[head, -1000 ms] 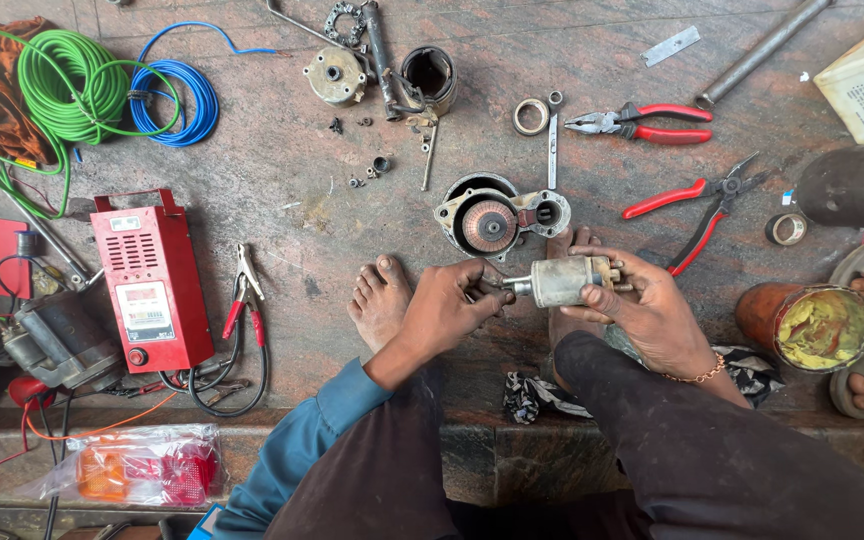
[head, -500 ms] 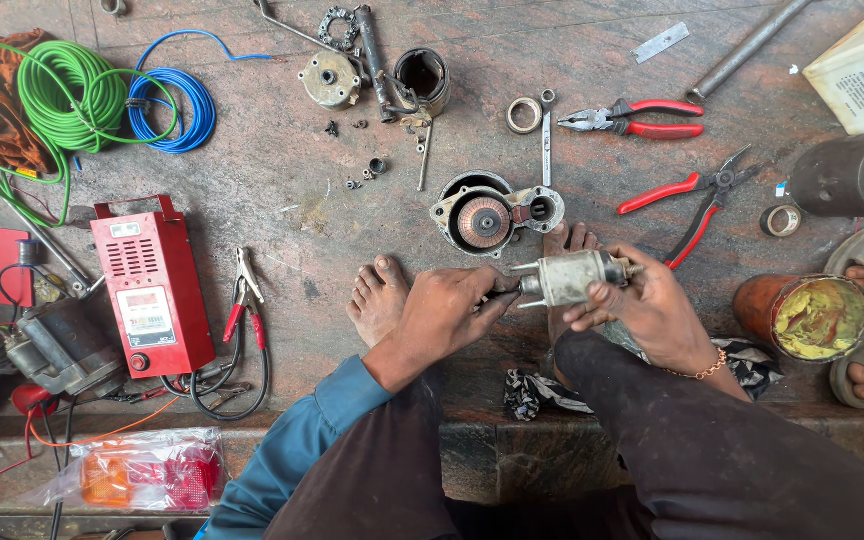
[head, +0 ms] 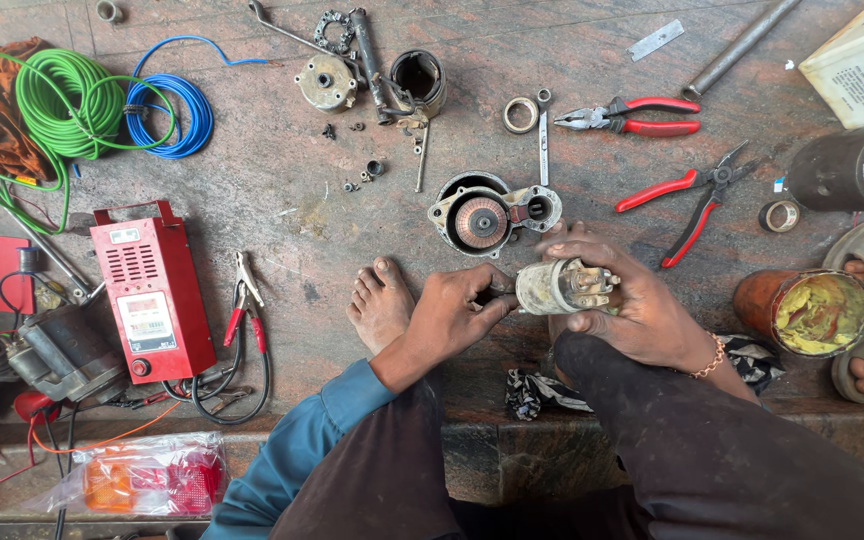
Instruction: The person sits on the floor of a repair workshop and assembles a starter motor by hand, fitting the copper armature into the starter housing and pressing the components together. They pick up small parts from the work surface, align the armature with the housing, and manipulate the housing and solenoid to join the assembly.
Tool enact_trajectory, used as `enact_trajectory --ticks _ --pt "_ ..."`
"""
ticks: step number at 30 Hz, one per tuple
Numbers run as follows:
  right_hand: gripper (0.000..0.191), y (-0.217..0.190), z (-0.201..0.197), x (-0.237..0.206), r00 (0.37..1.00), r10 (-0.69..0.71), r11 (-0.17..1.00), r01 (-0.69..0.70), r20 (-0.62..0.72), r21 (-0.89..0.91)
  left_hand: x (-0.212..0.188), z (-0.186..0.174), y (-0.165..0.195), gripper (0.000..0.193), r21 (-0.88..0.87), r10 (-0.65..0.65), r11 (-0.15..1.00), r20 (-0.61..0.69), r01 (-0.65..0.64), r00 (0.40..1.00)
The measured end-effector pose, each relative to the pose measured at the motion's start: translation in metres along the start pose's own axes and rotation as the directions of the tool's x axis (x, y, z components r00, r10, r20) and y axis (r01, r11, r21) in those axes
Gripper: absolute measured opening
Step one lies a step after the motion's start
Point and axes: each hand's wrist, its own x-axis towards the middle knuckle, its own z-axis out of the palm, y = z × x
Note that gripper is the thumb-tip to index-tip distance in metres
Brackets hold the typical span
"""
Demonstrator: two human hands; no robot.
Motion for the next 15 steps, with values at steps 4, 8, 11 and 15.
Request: enact_trajectory --ticks 4,8,11,15 --pt "0.064 0.010 0.004 -0.005 0.992 0.124 0.946 -0.126 0.027 0.300 0.001 -0.005 0.006 0.023 -0.036 0.021 0.999 0.051 -0.019 0.998" --pt "0.066 0.018 0.003 -0.011 0.988 0.130 0.897 -0.080 -0.086 0.436 0.003 -0.017 0.013 0.036 -0.206 0.114 0.975 0.150 -0.082 0.982" --pt "0.069 0.019 0.004 -0.011 0.979 0.155 0.863 -0.069 -0.134 0.500 0.002 -0.025 0.017 0.042 -0.244 0.188 0.959 0.181 -0.141 0.965" --pt "0.070 0.016 0.005 -0.007 0.983 0.123 0.881 -0.044 -0.138 0.472 0.001 -0.039 0.013 0.023 0.021 -0.197 0.980 0.193 0.197 0.961"
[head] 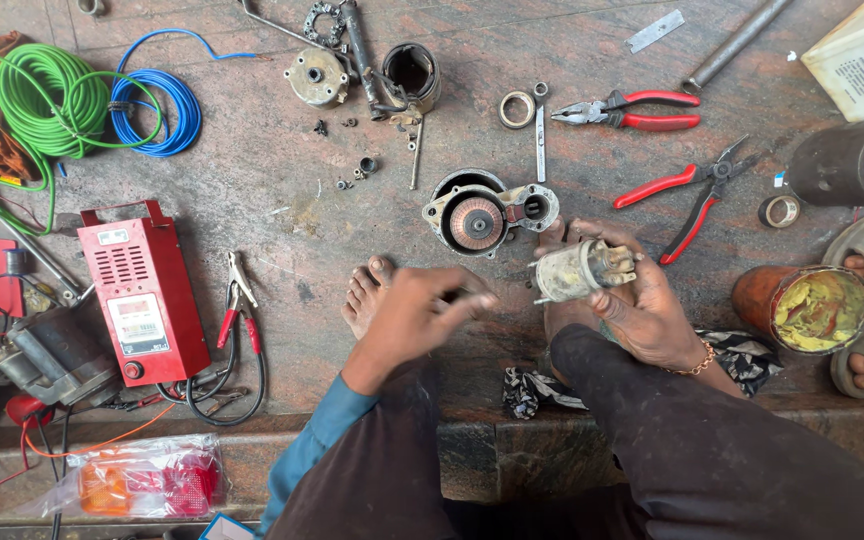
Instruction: The person sits on the floor of a repair workshop and assembles a starter motor by hand, fitting the copper armature into the starter housing and pressing the components together. They pick up small parts from the work surface, align the armature with the housing, and manipulate the housing and solenoid to join the assembly.
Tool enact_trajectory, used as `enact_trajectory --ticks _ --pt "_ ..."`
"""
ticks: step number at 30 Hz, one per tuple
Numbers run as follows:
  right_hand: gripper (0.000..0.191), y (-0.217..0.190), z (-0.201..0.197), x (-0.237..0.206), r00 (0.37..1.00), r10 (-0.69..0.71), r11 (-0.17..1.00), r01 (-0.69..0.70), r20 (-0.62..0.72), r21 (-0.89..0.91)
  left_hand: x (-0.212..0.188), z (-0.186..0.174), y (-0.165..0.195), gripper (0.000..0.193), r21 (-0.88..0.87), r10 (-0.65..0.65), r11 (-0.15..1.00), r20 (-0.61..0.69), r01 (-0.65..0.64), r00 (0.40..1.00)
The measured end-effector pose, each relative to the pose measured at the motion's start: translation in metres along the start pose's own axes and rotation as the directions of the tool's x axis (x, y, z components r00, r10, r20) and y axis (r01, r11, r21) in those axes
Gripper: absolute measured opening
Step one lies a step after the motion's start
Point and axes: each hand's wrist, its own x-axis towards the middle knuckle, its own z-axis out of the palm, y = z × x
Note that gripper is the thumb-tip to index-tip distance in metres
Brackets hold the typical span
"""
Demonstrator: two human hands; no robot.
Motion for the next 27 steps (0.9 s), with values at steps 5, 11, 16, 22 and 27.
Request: enact_trajectory --ticks 5,11,16,22,27 --pt "0.065 -0.002 -0.001 0.000 0.996 -0.028 0.999 0.025 -0.083 -0.036 0.000 -0.019 -0.008 0.035 0.120 0.151 0.987 -0.470 -0.107 0.869" --pt "0.053 0.006 -0.004 0.003 0.997 -0.003 0.988 0.014 -0.071 0.156 0.000 -0.012 -0.001 0.028 0.091 0.217 0.975 -0.166 -0.204 0.962" --pt "0.053 0.002 -0.004 0.001 0.998 0.032 0.987 -0.040 0.059 0.153 0.016 0.016 -0.002 0.035 -0.128 0.168 0.979 0.086 -0.156 0.982" --pt "0.054 -0.004 0.000 0.004 0.994 -0.016 0.990 0.000 0.112 0.142 0.021 0.040 -0.025 0.025 -0.675 -0.012 0.728 0.165 0.122 0.986" --pt "0.055 -0.006 0.005 0.006 0.990 -0.051 0.994 0.038 0.132 0.106 0.018 0.055 -0.042 0.020 -0.755 -0.019 0.636 0.189 0.158 0.982"
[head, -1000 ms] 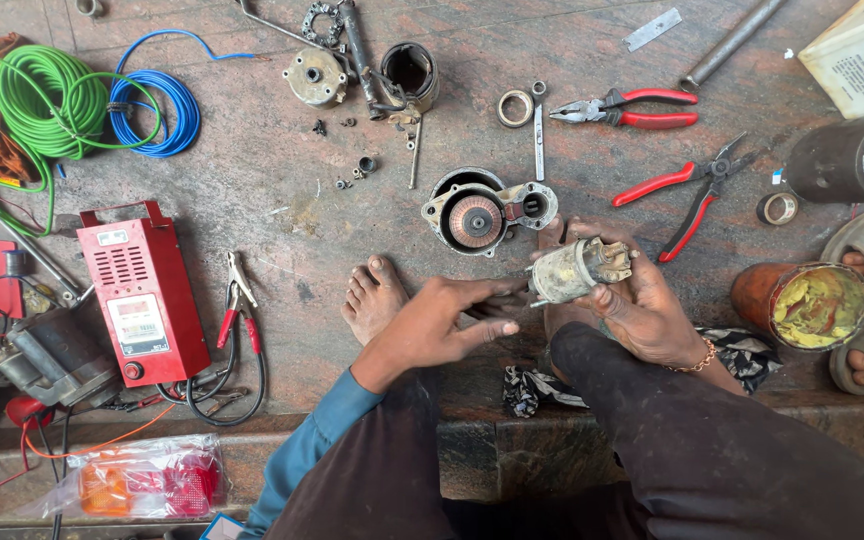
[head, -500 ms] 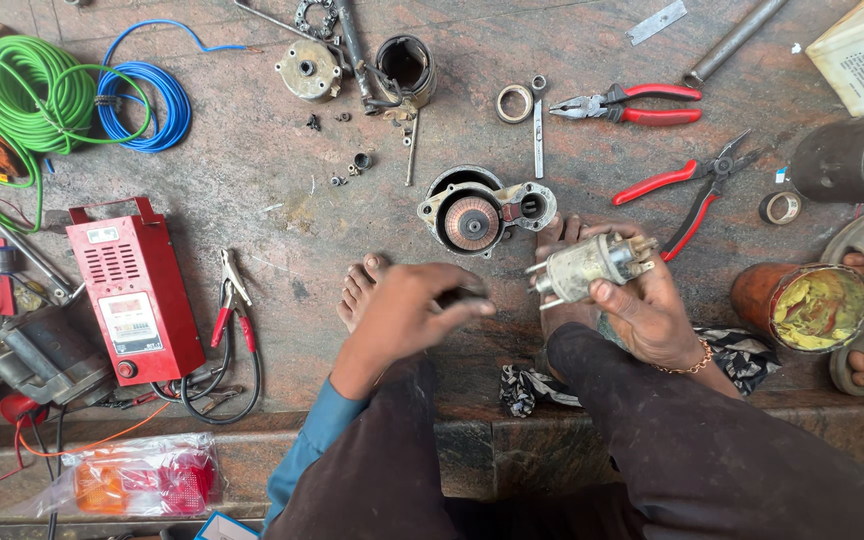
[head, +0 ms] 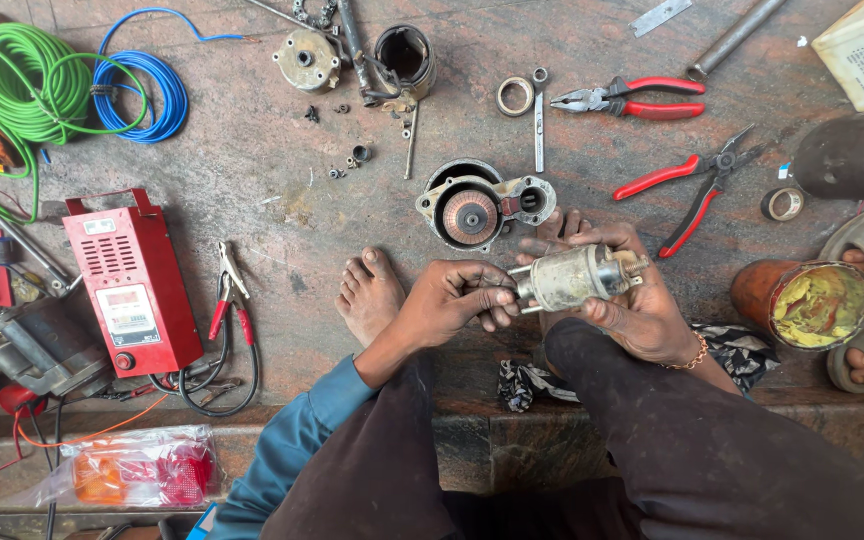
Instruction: The person sits on the floor of a repair workshop and assembles a starter motor by hand, fitting the copper armature into the starter housing and pressing the components together. They pick up small parts from the work surface, align the armature with the housing, and manipulate the housing and solenoid to join the assembly.
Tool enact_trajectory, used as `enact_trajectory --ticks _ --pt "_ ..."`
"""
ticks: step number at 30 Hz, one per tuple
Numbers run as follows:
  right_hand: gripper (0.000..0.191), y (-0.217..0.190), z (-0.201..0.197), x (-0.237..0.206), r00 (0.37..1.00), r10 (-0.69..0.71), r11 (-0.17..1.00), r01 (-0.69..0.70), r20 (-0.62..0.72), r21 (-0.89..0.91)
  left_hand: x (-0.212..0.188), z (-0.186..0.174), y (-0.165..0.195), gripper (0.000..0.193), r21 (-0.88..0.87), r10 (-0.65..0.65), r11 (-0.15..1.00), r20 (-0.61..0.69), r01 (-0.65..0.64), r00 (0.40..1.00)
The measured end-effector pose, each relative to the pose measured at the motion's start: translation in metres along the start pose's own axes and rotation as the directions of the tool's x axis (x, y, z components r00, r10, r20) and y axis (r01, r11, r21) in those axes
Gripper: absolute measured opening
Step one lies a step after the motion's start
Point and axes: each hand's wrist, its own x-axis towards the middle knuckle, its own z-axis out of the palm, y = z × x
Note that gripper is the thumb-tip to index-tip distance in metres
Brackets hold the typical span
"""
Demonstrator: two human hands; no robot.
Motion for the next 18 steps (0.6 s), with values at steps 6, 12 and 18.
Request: enact_trajectory --ticks 6,12,18 --pt "0.052 0.000 -0.004 0.000 0.996 -0.015 1.000 0.017 0.083 -0.024 0.001 -0.001 -0.008 0.028 -0.130 -0.048 0.989 0.164 0.070 0.985" --pt "0.052 0.003 -0.006 -0.002 0.997 0.004 0.998 0.001 0.076 -0.070 0.000 -0.002 -0.015 0.033 -0.285 -0.141 0.934 0.261 0.216 0.955" --pt "0.057 0.008 -0.010 -0.003 0.995 0.067 0.998 -0.066 0.074 -0.024 0.001 -0.005 -0.022 0.034 -0.316 -0.145 0.920 0.277 0.233 0.950"
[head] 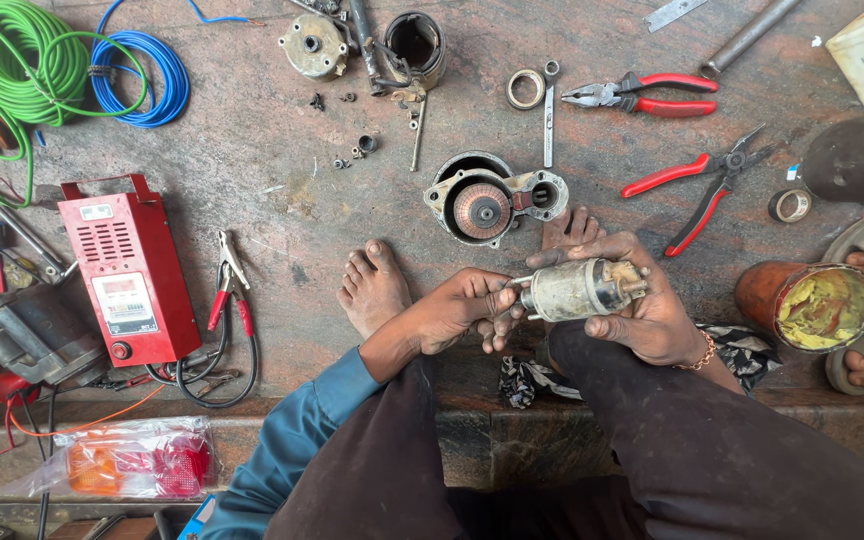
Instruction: The person sits on the floor of a repair workshop and assembles a starter motor by hand, fitting the copper armature into the starter housing and pressing the components together. They pick up small parts from the work surface, align the armature with the housing, and manipulate the housing and solenoid to join the assembly.
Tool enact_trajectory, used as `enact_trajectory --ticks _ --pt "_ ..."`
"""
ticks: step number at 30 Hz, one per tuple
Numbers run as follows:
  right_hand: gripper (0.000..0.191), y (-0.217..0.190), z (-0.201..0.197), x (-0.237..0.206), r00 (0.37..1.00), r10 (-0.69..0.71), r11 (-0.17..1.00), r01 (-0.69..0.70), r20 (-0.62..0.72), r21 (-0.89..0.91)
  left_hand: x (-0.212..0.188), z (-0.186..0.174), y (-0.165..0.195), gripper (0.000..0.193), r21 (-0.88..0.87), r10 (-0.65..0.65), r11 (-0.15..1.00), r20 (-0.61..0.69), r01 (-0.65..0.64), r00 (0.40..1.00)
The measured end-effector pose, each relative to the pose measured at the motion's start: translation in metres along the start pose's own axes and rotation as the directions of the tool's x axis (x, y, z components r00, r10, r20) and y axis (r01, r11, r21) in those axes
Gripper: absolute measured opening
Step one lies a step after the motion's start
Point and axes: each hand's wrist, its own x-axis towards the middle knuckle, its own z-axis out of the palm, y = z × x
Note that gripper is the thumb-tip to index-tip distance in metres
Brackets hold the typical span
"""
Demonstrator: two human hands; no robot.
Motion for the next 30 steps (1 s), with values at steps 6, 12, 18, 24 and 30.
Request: enact_trajectory --ticks 6,12,18,24,30 --pt "0.080 0.008 -0.012 -0.005 0.990 -0.134 0.865 0.142 0.049 -0.482 -0.002 -0.001 -0.002 0.034 0.105 0.013 0.994 -0.050 -0.008 0.999" --pt "0.072 0.011 -0.011 -0.009 0.999 -0.006 1.000 0.006 -0.031 -0.019 -0.002 0.001 -0.004 0.029 0.099 0.007 0.995 0.035 -0.011 0.999" --pt "0.051 0.006 -0.013 -0.009 0.994 -0.013 1.000 0.011 0.113 0.025 -0.004 0.002 -0.006 0.031 0.089 -0.024 0.996 0.041 0.020 0.999" --pt "0.067 0.000 -0.007 -0.006 0.984 0.105 0.992 -0.114 0.143 0.051 -0.006 0.000 -0.010 0.030 0.077 -0.047 0.996 -0.006 0.048 0.999" --pt "0.092 -0.013 0.004 0.005 0.975 0.161 0.985 -0.148 0.152 -0.093 -0.002 -0.001 -0.013 0.030 0.083 0.017 0.996 0.045 -0.021 0.999"
